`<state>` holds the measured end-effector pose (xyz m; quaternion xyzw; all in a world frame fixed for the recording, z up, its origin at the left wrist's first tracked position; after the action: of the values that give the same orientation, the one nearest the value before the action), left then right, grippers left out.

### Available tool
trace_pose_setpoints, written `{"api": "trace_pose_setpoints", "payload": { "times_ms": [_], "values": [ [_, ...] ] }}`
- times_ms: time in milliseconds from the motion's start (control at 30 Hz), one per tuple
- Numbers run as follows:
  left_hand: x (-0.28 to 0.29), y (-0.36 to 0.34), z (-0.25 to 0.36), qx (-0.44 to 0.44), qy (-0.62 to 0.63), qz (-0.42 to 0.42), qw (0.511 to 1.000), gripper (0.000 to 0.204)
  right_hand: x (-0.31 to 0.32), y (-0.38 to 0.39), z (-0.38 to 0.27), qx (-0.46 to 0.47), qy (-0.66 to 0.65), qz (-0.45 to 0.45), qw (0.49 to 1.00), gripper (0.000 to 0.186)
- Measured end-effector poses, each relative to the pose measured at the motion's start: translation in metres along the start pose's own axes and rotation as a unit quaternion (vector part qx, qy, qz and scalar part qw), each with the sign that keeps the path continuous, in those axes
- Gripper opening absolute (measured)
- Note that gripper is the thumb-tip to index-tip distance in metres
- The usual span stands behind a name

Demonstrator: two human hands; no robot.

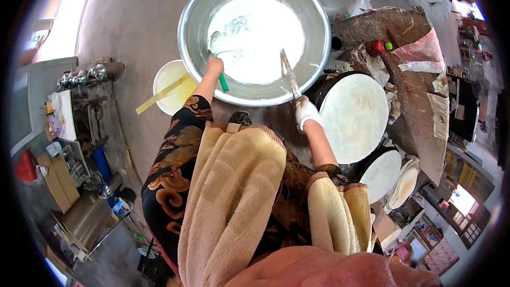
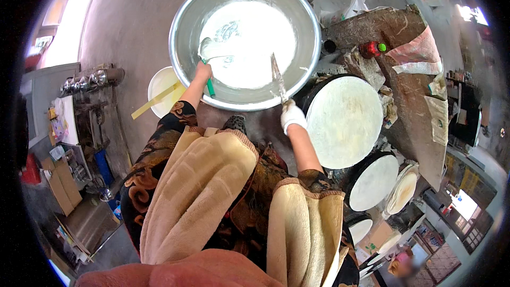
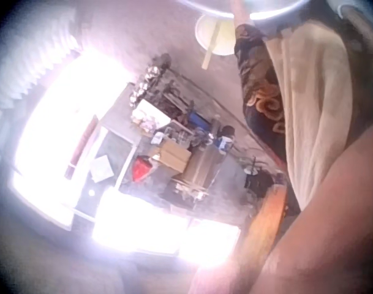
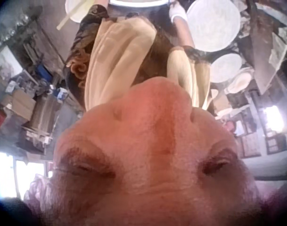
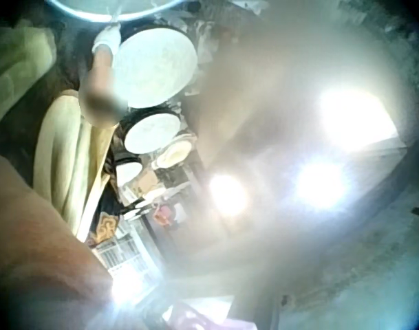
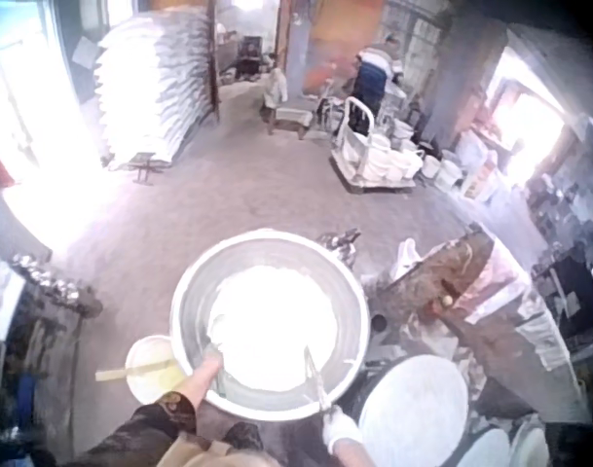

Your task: The person ladles batter onto a hot griddle, spreads it into a thin circle with a wooden spreader, and flips the crepe to cook the other side. They then remove the finished crepe and place it on a stack, repeating the process continuously.

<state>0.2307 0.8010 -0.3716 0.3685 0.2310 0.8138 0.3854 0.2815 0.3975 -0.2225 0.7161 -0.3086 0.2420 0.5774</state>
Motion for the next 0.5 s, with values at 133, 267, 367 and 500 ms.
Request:
{"api": "trace_pose_setpoints", "payload": {
  "times_ms": [133,267,367,500],
  "values": [
    [-0.029,0.009,0.017,-0.073,-0.137,0.112,0.982,0.045,-0.047,-0.007,-0.026,0.011,-0.152,-0.05,0.987,0.035],
    [-0.101,0.006,0.016,-0.028,0.112,0.02,0.993,0.031,-0.045,0.009,-0.065,-0.004,-0.316,-0.088,0.945,0.032],
    [-0.136,0.0,0.031,0.051,0.221,-0.169,0.959,0.016,-0.056,-0.006,-0.065,0.035,-0.362,-0.073,0.929,0.035],
    [-0.13,0.029,0.059,0.098,0.275,-0.295,0.91,0.011,-0.054,0.008,-0.056,0.031,-0.408,-0.087,0.909,0.033]
  ]
}}
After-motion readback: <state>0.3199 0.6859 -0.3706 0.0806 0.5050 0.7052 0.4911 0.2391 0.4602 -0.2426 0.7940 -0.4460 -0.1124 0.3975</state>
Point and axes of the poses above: each hand's wrist, its own y-axis away from the middle knuckle, its own x-axis out of the back of the hand, z = x × y, the point moved 9 cm from there along -y, towards the middle knuckle
